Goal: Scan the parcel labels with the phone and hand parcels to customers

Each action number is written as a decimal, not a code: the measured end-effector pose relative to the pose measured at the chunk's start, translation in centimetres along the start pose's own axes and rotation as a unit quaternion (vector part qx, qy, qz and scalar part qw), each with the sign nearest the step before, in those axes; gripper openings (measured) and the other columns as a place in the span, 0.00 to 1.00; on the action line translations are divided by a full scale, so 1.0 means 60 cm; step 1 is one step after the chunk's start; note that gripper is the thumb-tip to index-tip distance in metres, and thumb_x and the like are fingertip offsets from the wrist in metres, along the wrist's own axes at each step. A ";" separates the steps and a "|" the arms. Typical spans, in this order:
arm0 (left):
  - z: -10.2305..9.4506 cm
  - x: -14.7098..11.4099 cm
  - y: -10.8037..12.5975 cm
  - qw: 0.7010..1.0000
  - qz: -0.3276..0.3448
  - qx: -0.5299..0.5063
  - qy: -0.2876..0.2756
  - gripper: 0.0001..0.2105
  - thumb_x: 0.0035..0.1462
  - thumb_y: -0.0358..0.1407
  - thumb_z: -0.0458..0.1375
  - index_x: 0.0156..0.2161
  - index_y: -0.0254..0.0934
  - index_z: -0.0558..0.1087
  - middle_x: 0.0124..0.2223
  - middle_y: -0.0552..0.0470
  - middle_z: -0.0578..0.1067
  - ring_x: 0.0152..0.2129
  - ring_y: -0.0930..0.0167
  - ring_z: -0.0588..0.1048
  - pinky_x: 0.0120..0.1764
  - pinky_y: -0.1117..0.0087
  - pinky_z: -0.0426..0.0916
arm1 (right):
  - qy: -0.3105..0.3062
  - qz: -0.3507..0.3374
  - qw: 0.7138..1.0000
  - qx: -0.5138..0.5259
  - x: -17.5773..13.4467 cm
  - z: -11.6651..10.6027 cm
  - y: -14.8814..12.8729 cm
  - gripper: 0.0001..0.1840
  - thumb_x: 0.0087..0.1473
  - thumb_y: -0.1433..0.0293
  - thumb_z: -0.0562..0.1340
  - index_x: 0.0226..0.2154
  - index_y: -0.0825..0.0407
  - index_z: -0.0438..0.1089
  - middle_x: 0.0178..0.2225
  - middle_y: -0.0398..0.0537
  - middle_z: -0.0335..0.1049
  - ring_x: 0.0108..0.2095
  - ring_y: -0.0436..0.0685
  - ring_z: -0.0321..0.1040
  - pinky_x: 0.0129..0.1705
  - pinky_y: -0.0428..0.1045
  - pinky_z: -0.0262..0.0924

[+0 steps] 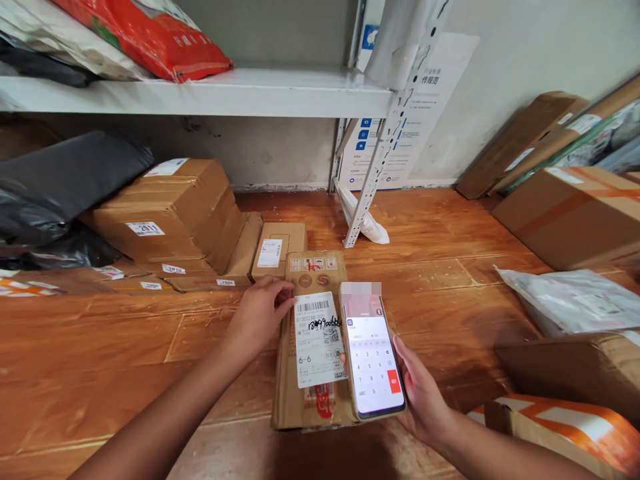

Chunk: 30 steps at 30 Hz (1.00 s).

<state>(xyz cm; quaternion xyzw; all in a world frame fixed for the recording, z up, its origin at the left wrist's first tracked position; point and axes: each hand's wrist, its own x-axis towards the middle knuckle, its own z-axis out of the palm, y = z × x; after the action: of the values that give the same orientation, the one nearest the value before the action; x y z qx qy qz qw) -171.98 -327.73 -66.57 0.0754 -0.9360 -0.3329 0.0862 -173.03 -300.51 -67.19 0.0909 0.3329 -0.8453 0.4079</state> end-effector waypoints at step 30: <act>0.001 0.009 0.031 0.990 0.026 0.129 -0.043 0.10 0.61 0.33 0.48 0.32 0.37 0.70 0.36 0.50 0.70 0.31 0.69 0.71 0.36 0.66 0.66 | 0.011 -0.025 0.998 -0.050 0.002 -0.006 0.007 0.22 0.57 0.57 0.61 0.52 0.47 0.67 0.49 0.47 0.74 0.50 0.63 0.70 0.55 0.59 0.60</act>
<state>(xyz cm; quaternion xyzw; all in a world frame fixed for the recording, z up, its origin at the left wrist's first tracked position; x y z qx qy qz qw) -172.69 -326.37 -65.37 0.0474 -0.9756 -0.2098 0.0443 -172.83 -300.53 -67.74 0.0708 0.3817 -0.8364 0.3868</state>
